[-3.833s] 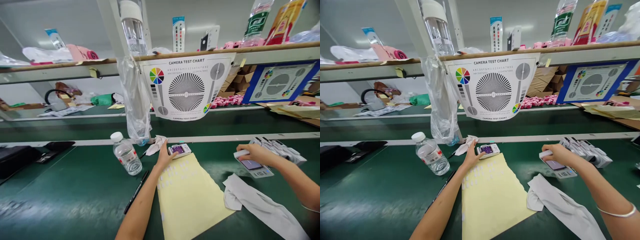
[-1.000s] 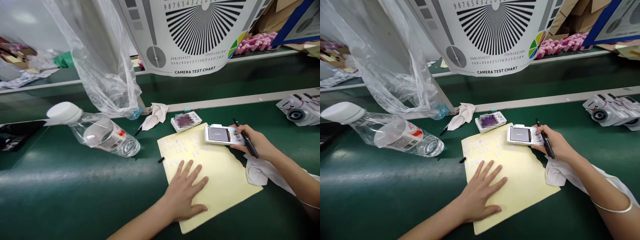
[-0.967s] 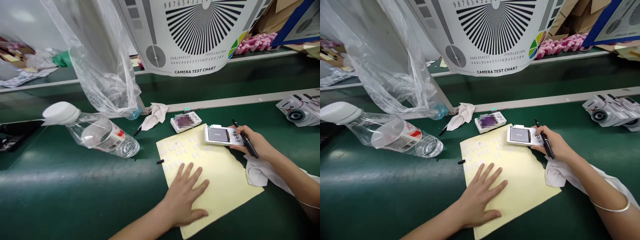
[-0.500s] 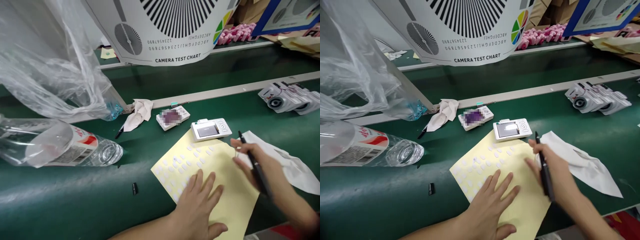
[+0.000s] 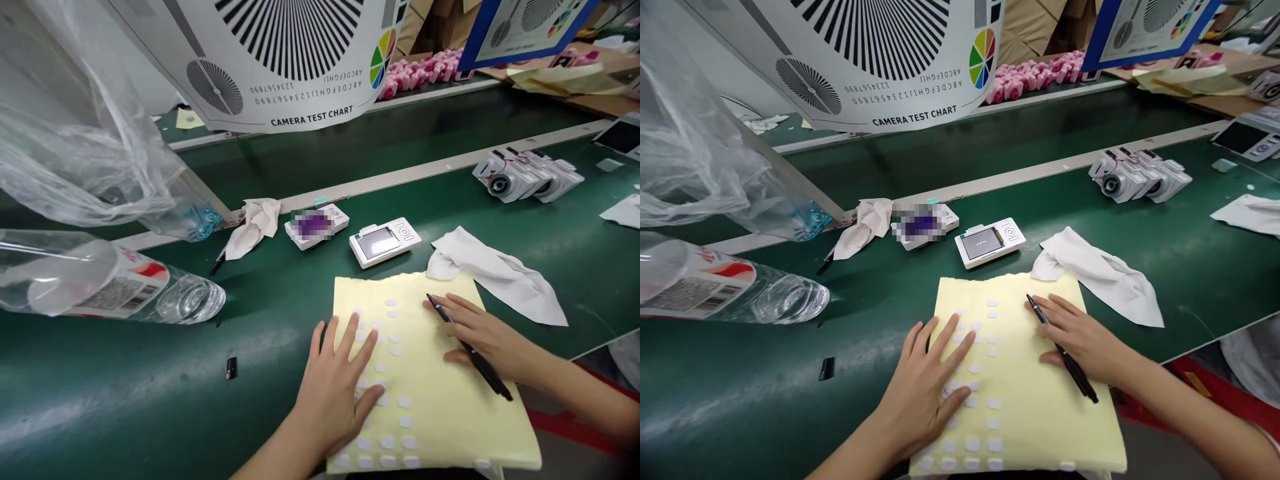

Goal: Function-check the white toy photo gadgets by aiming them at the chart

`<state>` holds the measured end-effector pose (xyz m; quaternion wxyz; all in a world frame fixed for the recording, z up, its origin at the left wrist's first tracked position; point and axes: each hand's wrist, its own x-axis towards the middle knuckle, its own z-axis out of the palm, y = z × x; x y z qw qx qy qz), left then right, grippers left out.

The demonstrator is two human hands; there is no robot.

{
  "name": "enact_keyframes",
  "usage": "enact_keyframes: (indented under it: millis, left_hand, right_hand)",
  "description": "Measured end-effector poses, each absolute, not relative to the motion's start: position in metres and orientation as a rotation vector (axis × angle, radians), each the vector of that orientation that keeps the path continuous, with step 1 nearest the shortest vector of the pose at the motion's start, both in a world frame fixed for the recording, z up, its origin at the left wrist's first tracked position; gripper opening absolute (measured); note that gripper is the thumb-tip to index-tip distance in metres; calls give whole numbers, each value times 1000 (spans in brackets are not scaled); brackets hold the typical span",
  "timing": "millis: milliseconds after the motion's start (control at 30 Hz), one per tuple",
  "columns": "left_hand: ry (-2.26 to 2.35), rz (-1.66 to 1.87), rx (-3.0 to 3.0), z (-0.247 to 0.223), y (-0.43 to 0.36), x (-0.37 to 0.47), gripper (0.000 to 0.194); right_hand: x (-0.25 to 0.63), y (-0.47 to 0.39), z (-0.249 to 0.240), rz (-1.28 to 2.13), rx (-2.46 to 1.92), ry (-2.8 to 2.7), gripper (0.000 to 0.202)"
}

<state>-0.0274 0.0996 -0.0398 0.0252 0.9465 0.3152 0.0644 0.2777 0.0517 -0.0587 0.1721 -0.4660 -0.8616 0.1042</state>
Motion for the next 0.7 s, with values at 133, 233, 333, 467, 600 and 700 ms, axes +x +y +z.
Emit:
enact_keyframes:
  millis: [133,233,333,467,600,700]
  left_hand:
    - [1085,260,2972,-45,76,-26,64]
    - [1098,225,3044,-42,71,-18,72]
    - [1050,157,3143,-36,70,-8,89]
    - [935,251,3145,-41,67,-2,96]
    - [874,328,3106,-65,61,-4,49]
    - [1047,314,2963,-88,47,-3,43]
  right_hand:
    - [299,85,-56,461,-1249,-2363,22]
    - [297,97,-52,533,-1310,-2125,29]
    - [273,92,-38,582,-1371,-1764,39]
    - [225,95,-24,834,-1331,-1449,24]
    - [201,117,-31,1167,-1251,-1374,38]
    - [198,125,-36,1249,-1269,-1331,36]
